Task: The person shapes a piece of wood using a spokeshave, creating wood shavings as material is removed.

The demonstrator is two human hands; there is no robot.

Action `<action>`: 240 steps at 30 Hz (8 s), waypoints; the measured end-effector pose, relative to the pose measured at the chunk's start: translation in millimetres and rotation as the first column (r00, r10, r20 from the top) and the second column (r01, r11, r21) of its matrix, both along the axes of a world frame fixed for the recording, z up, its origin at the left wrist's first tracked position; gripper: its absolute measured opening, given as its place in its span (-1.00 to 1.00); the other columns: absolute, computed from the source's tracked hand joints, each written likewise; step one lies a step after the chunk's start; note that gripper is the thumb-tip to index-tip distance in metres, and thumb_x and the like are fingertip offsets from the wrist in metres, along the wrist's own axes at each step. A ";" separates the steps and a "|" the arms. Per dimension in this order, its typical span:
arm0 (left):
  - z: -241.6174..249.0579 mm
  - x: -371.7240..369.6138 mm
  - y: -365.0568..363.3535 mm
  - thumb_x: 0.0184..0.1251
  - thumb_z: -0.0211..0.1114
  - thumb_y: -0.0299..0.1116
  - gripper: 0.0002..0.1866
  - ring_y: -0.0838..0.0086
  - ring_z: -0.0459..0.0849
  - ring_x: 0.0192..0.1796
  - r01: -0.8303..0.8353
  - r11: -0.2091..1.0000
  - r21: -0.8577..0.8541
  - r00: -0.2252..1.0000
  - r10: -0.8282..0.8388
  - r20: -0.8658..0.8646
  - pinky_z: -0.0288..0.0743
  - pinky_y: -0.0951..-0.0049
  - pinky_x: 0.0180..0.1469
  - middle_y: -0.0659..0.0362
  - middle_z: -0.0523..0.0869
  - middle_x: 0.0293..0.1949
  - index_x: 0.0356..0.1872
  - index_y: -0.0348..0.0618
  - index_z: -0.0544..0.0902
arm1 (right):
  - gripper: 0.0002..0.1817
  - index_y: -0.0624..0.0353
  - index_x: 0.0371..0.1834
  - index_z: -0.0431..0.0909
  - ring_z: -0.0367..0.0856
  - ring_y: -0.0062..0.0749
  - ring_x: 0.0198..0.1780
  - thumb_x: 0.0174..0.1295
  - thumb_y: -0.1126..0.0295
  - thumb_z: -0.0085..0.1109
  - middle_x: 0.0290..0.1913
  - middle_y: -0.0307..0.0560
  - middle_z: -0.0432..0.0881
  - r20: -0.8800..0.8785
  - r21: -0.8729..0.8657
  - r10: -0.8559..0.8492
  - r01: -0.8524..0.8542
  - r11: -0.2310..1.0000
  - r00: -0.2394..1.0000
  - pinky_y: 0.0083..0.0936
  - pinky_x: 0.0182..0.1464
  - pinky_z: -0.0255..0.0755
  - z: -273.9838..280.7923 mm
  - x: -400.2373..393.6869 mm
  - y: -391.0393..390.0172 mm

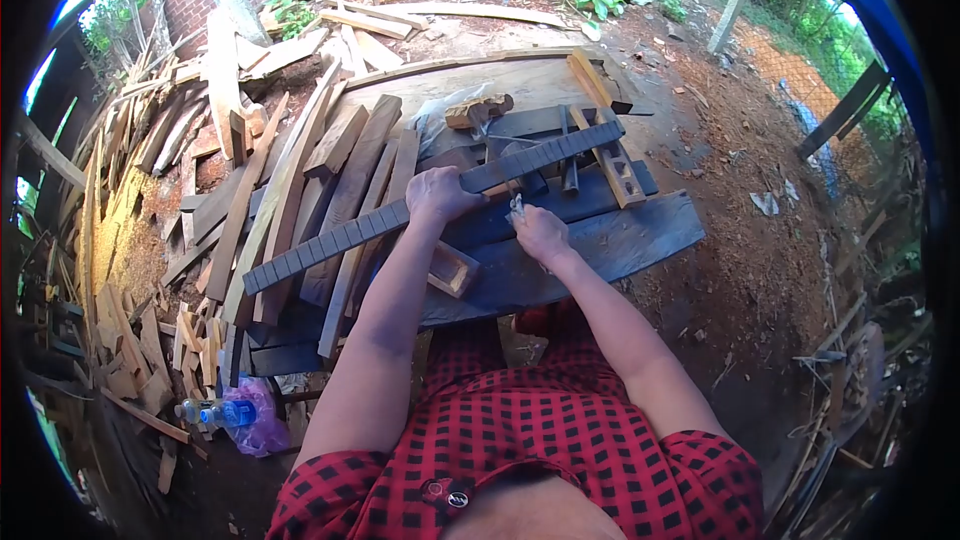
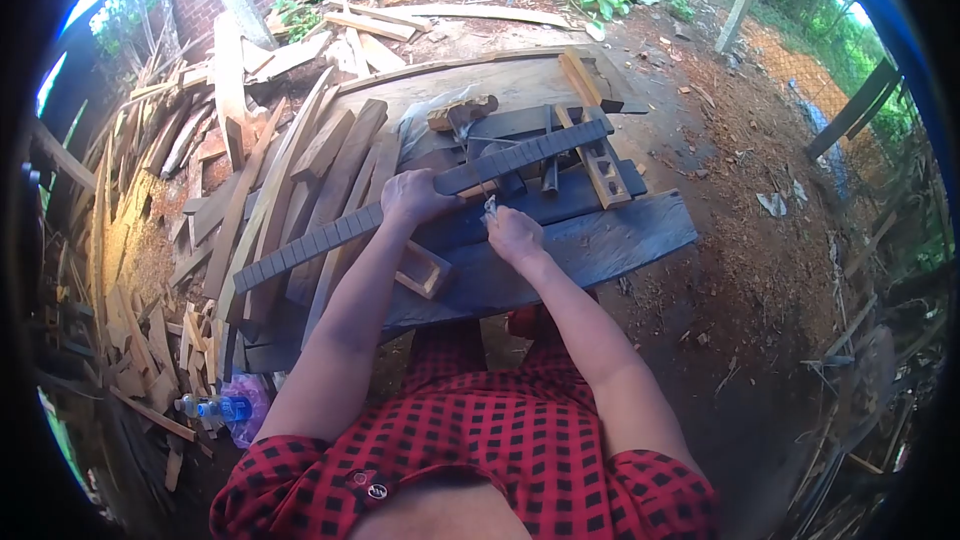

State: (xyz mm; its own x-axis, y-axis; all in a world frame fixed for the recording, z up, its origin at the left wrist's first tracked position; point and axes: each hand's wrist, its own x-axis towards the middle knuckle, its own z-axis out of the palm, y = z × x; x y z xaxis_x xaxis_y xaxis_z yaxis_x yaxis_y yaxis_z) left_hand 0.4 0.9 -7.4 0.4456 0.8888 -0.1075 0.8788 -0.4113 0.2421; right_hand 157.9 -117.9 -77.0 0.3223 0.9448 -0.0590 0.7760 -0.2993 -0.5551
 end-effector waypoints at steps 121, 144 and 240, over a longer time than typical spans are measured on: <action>3.6 0.0 -1.3 -0.10 0.43 0.33 -0.31 0.18 0.74 -0.02 0.002 1.000 -0.003 1.000 -0.002 0.002 0.56 0.21 0.06 0.01 0.78 -0.17 -0.17 -0.11 0.74 | -0.62 0.21 -0.14 0.59 0.67 0.22 -0.10 0.39 0.09 -0.03 -0.21 0.29 0.69 -0.036 -0.053 0.022 -0.023 0.998 0.999 0.05 -0.03 0.50 2.9 -33.2 -14.2; -0.5 0.0 1.4 -0.10 0.43 0.32 -0.31 0.18 0.75 -0.02 -0.005 1.000 0.006 1.000 0.005 0.001 0.56 0.21 0.06 -0.01 0.78 -0.17 -0.18 -0.12 0.75 | -0.61 0.21 -0.16 0.61 0.66 0.21 -0.08 0.37 0.09 -0.01 -0.18 0.25 0.70 -0.016 -0.050 0.029 -0.030 0.998 0.999 0.03 0.00 0.49 4.7 -35.5 0.5; 3.7 -0.1 -4.2 -0.06 0.42 0.27 -0.37 0.23 0.76 -0.04 -0.006 0.999 0.032 1.000 0.006 -0.004 0.61 0.28 0.03 0.03 0.79 -0.16 -0.17 -0.10 0.78 | -0.62 0.22 -0.16 0.62 0.66 0.22 -0.09 0.36 0.11 -0.02 -0.19 0.25 0.70 0.002 -0.114 0.042 -0.042 0.993 0.999 0.05 -0.02 0.49 -3.4 -28.3 -51.5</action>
State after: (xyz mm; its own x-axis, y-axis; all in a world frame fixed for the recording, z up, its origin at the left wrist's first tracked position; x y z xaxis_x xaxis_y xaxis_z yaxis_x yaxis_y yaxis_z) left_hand 0.3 -3.3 -3.7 0.4401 0.8943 -0.0807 0.8821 -0.4138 0.2252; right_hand 129.6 -169.4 -80.4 0.2828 0.9448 -0.1654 0.7917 -0.3272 -0.5159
